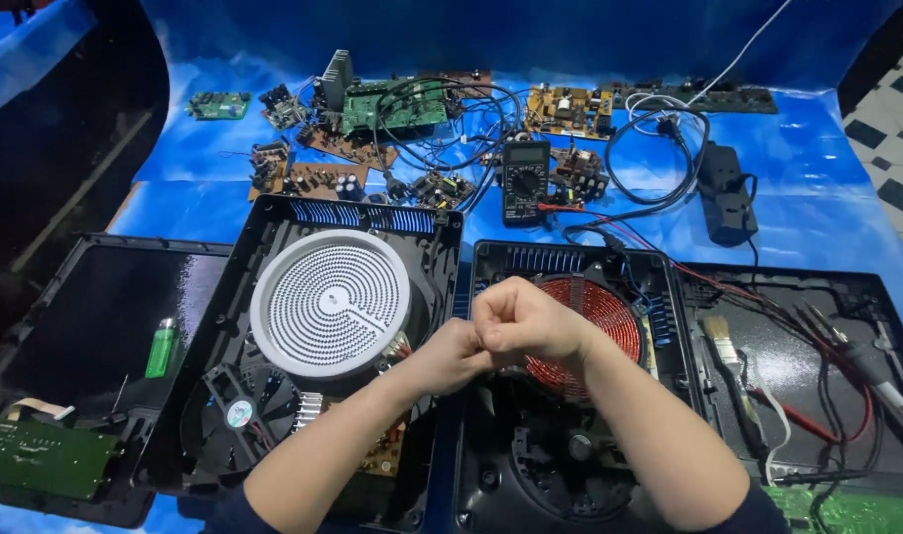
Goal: Adjusting and repairing the heating coil and internal wiring of an induction cooktop using a screwdriver.
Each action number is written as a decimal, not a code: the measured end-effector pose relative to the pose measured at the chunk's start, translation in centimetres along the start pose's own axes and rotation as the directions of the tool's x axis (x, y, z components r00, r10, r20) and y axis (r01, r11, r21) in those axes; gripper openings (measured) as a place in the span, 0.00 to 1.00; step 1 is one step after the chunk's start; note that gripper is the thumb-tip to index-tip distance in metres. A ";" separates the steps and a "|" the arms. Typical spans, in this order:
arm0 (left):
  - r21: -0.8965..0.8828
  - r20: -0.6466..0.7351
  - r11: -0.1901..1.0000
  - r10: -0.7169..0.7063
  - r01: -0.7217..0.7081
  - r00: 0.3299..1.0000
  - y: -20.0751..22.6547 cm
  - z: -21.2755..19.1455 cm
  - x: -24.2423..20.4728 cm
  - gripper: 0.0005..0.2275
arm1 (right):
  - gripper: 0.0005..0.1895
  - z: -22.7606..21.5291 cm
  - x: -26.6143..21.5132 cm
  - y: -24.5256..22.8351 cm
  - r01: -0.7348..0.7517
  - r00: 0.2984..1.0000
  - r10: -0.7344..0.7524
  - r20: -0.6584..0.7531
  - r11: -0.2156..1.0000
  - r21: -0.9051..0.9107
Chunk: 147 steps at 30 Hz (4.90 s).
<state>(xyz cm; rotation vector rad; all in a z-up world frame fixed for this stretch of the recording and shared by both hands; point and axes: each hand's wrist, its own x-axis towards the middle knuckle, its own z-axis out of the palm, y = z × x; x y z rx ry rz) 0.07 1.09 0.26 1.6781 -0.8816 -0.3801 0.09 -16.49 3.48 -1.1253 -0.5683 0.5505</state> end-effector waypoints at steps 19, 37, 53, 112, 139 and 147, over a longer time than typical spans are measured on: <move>-0.075 0.097 0.996 -0.032 0.040 0.995 2.8 -2.3 -0.1 0.08 | 0.11 2.6 1.0 -0.2 0.121 0.959 -0.142 -0.244 0.988 -0.100; -0.066 -0.113 0.997 0.039 -0.047 0.993 -1.0 0.4 0.5 0.05 | 0.20 5.5 -0.8 -10.3 -0.366 0.883 0.234 -0.406 -0.199 -0.909; -0.067 -0.100 0.994 0.083 -0.090 0.992 -0.4 0.8 0.6 0.08 | 0.13 5.4 -1.8 -9.0 -0.300 0.873 0.336 -0.354 -0.204 -0.932; -0.013 0.094 0.994 0.108 -0.107 0.990 0.5 -1.4 0.6 0.16 | 0.14 4.2 -2.0 -7.6 0.052 0.972 0.235 0.009 -0.177 -0.983; 0.748 0.198 0.599 0.211 -0.287 0.957 -1.4 -1.9 1.4 0.09 | 0.08 6.5 -4.4 -12.5 0.087 0.995 0.071 0.069 -0.288 -0.954; 0.765 0.281 0.630 -0.138 -0.135 0.950 0.0 -3.5 0.9 0.11 | 0.11 5.4 -10.9 -15.5 -0.131 0.988 -0.089 -0.124 -0.086 -0.988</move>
